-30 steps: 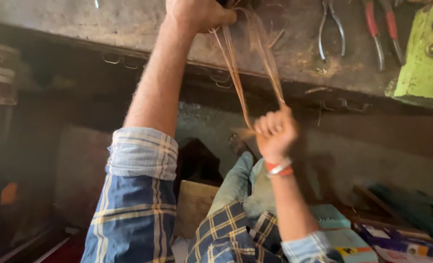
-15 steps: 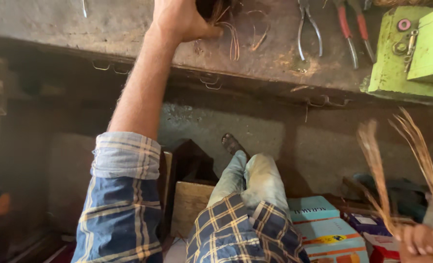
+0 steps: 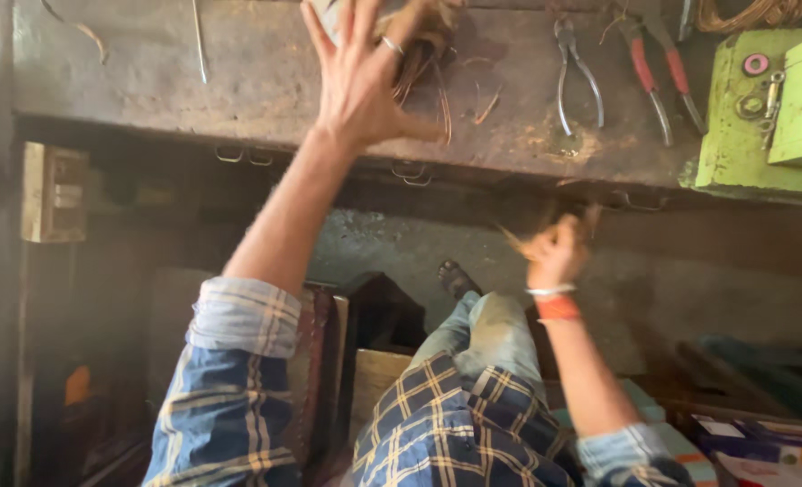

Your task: The person removes copper wire from a cylindrical metal component by hand and with pliers. They pull out bundles of wire, separate strands, and place the extracted wire on the workbench.

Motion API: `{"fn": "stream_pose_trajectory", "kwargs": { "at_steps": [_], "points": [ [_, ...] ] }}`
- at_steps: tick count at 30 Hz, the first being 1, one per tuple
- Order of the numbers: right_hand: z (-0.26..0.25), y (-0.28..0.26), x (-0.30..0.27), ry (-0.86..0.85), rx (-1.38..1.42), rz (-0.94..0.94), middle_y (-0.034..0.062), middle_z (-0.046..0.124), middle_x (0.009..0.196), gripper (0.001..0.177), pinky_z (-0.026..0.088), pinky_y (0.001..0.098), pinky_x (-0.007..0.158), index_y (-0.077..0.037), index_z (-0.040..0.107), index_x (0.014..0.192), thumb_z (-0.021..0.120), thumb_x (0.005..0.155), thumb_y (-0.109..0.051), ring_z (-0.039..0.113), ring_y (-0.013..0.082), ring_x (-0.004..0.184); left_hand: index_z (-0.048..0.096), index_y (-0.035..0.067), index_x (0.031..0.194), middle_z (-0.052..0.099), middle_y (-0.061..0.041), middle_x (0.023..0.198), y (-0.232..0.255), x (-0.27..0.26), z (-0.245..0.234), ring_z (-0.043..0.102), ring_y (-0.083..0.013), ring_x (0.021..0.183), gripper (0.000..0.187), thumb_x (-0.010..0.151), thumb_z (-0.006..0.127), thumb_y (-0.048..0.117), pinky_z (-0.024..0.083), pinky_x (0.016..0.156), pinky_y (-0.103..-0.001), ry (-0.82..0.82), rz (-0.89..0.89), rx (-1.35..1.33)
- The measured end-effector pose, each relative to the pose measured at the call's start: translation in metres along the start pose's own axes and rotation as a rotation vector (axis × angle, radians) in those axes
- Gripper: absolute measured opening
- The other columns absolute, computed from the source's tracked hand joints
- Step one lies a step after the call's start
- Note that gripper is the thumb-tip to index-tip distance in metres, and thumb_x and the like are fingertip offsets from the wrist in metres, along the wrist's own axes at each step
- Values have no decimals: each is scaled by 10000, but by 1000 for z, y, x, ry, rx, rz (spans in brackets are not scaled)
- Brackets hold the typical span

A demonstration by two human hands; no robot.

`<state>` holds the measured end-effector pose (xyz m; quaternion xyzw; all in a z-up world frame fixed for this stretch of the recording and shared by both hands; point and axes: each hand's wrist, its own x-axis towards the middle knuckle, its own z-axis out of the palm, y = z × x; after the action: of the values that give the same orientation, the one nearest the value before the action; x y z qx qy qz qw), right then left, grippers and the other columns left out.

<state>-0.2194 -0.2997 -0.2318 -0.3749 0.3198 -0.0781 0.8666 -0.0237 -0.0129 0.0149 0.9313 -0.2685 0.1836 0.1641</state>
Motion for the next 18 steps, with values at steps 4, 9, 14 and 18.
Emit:
{"fn": "stream_pose_trajectory", "kwargs": {
  "at_steps": [4,9,14,18],
  "points": [
    [105,34,-33,-267,212,75,-41,359,582,378,303,301,470,-157,449,711,637,1028,-240,335,98,470,761,193,1230,411,-115,1562,7,7,17,243,-422,1482,905,437,941,590,0,1097,-822,-92,158,85],
    [191,58,-41,-366,364,124,-37,436,675,165,306,278,527,-79,642,936,680,981,-233,340,87,499,795,141,1008,405,-74,1568,14,18,27,270,-336,1521,490,706,921,506,60,1174,-804,-108,145,137],
    [242,51,-46,-246,283,137,-20,485,716,328,344,294,550,-34,674,1083,729,991,-344,369,82,513,727,177,1152,560,-74,1407,-5,31,-6,461,-320,1374,447,821,734,478,281,1187,-629,-282,-24,-198],
    [259,46,-72,-118,122,147,8,623,774,463,376,284,516,-27,703,1146,699,935,-439,410,76,494,672,69,1215,642,-144,1252,-30,42,-18,540,-341,1274,606,977,705,625,326,1172,-547,-346,-202,33]
  ]
}}
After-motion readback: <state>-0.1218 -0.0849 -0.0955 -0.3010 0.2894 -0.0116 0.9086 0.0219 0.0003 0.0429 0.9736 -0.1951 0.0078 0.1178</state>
